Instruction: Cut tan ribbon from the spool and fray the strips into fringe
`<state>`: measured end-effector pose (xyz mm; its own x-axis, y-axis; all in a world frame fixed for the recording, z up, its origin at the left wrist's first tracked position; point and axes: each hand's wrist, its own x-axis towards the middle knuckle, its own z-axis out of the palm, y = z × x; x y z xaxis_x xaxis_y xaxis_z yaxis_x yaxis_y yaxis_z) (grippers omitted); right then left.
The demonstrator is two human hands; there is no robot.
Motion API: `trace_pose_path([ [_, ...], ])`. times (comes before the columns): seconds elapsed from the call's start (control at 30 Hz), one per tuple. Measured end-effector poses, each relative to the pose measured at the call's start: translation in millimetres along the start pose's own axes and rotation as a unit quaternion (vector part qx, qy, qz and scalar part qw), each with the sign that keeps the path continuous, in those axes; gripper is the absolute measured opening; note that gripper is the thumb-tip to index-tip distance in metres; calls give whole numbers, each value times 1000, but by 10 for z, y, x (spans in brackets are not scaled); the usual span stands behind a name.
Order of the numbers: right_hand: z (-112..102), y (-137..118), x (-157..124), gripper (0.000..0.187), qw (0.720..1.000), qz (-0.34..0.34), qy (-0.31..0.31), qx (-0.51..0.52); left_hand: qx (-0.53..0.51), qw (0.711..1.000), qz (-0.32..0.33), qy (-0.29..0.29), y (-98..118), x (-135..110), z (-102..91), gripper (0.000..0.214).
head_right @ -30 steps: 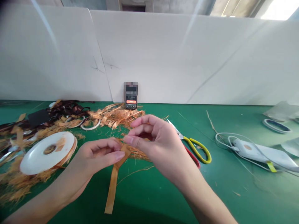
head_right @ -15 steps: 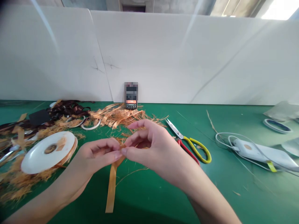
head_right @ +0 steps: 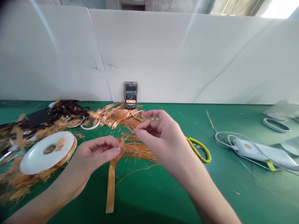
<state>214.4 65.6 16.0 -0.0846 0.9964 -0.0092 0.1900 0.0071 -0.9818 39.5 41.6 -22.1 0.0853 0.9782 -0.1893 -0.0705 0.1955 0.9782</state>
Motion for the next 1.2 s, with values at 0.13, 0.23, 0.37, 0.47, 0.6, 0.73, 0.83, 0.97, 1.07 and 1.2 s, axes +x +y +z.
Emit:
trace_pose_path([
  [0.13, 30, 9, -29, 39, 995, 46, -92, -8, -5, 1000, 8, -16, -14, 20, -17, 12],
  [0.23, 48, 19, -38, 34, 994, 47, -93, -19, 1, 1000, 24, -13, -13, 21, -3, 13],
  [0.37, 10, 26, 1, 35, 999, 23, -45, -18, 15, 999, 36, -7, -20, 30, -2, 12],
  [0.47, -26, 23, 35, 38, 1000, -2, -13, -22, 19, 999, 31, 9, -35, 39, -17, 13],
  [0.6, -22, -1, 21, 40, 1000, 8, -14, -15, 13, 1000, 22, 13, -39, 41, -25, 14],
  [0.73, 15, -41, -28, 38, 996, 41, -76, -10, 17, 999, 28, 5, -25, 45, -9, 13],
  [0.83, 25, -52, -34, 36, 995, 46, -91, -19, 20, 1000, 17, 5, -15, 44, 8, 12],
  [0.97, 13, -27, -12, 33, 997, 14, -61, -36, 27, 999, 6, -17, -7, 39, 33, 12],
  [1.07, 15, -10, -14, 31, 998, -9, -50, -33, 35, 999, -3, -28, -3, 45, 50, 14],
  [1.2, 35, -32, -38, 31, 998, -3, -53, -19, 35, 999, -6, -29, -9, 58, 55, 14],
])
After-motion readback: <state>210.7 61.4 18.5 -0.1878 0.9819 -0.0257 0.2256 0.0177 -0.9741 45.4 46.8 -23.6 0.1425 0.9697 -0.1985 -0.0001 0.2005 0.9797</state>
